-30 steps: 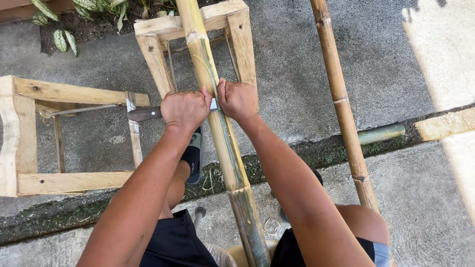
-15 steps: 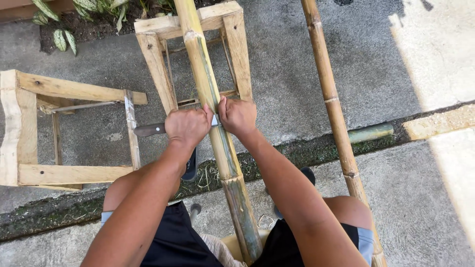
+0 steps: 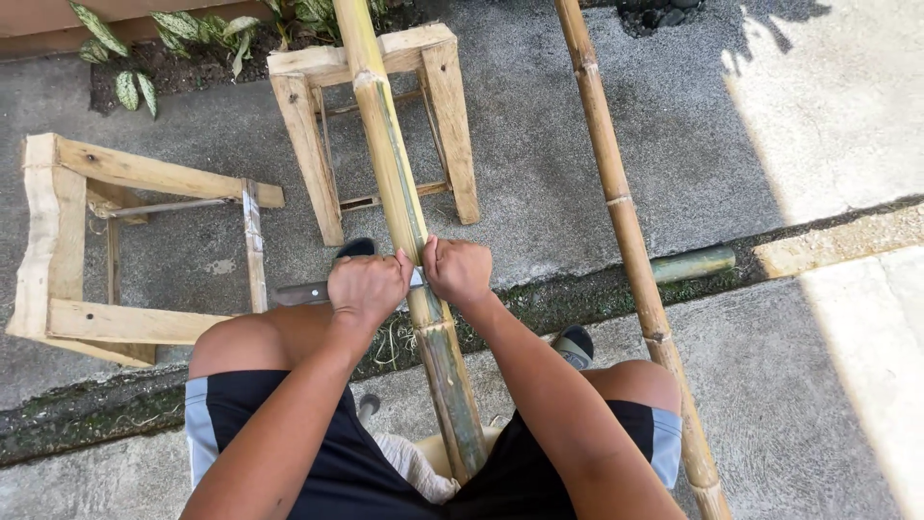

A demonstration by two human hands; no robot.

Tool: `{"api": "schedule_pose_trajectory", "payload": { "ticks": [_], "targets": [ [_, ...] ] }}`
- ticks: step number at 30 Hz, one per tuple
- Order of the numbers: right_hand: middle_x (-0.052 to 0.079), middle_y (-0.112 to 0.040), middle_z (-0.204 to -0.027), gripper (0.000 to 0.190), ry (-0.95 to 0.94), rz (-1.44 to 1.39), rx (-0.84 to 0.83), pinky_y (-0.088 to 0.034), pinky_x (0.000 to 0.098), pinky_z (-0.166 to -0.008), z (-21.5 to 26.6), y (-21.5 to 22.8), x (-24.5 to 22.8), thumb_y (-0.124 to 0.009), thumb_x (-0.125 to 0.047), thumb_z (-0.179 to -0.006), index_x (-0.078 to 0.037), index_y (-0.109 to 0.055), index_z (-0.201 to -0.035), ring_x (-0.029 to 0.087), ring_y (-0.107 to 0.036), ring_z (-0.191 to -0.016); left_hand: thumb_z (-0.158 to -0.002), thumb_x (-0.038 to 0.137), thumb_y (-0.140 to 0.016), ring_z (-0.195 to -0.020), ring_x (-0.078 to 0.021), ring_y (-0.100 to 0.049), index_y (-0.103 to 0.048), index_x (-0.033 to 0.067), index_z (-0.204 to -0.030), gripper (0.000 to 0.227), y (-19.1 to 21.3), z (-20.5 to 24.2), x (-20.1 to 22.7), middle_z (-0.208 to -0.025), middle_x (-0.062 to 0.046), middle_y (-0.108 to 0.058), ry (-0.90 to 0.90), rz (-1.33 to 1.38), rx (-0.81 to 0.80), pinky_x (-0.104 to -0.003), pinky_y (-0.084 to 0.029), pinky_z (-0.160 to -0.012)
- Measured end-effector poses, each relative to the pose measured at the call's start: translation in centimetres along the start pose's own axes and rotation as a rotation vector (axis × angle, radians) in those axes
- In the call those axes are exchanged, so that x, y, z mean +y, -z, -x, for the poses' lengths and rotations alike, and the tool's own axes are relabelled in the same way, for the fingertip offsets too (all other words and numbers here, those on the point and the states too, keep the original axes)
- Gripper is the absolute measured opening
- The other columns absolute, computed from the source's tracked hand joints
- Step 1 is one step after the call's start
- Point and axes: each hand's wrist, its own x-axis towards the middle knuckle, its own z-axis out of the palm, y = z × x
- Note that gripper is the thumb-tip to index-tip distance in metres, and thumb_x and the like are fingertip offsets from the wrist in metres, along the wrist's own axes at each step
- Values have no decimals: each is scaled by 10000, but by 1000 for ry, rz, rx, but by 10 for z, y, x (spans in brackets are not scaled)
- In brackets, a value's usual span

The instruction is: The recorder uses a knife to shave and strip fibers from a bamboo pole while seated in a workshop.

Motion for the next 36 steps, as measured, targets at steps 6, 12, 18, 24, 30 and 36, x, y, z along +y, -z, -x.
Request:
{"api": "schedule_pose_trajectory", "payload": {
  "ticks": [6, 12, 18, 24, 30, 36],
  "targets": [
    [104, -554, -506, 439, 31, -24, 12, -425, 443, -432, 14, 10, -3, -575, -164, -1007, -118, -573, -570, 300, -566, -438, -965, 277, -562, -396, -223, -590, -643, 176, -460, 522, 1, 16, 7, -484, -49, -632, -52, 6, 75, -389, -488, -495],
    [110, -545, -479, 436, 1, 4, -39, -411, 455, -410, 25, 16, -4, -584, -171, -993, -121, -586, -561, 308, -549, -406, -958, 279, -557, -380, -233, -588, -643, 172, -447, 530, 7, 26, 15, -479, -52, -633, -32, -12, 15, -406, -497, -507],
    [109, -549, -495, 446, 15, -1, -48, -423, 455, -424, 38, 28, -11, -572, -177, -999, -119, -578, -558, 309, -555, -422, -955, 282, -551, -390, -243, -590, -647, 164, -446, 531, 14, 41, 24, -470, -70, -624, -10, 64, 4, -405, -480, -473],
    [116, -574, -493, 469, -15, 24, -147, -453, 448, -430, 34, 30, -11, -567, -230, -995, -120, -590, -540, 310, -577, -420, -999, 299, -499, -395, -252, -605, -658, 150, -455, 586, 11, 45, 24, -465, -94, -625, 55, 79, -106, -407, -509, -473],
    [116, -590, -492, 479, -52, 70, -241, -462, 450, -428, 36, 33, -12, -555, -260, -999, -120, -607, -544, 314, -588, -420, -993, 312, -487, -352, -261, -597, -676, 131, -455, 599, 25, 44, 28, -469, -102, -641, 134, 141, -162, -415, -523, -501],
    [110, -611, -516, 492, -76, 34, -279, -459, 454, -422, 11, 25, -9, -530, -278, -1020, -121, -616, -562, 316, -591, -421, -992, 317, -489, -385, -253, -621, -693, 150, -492, 565, 17, 27, 13, -494, -100, -657, 111, 224, -153, -405, -514, -476]
  ]
}}
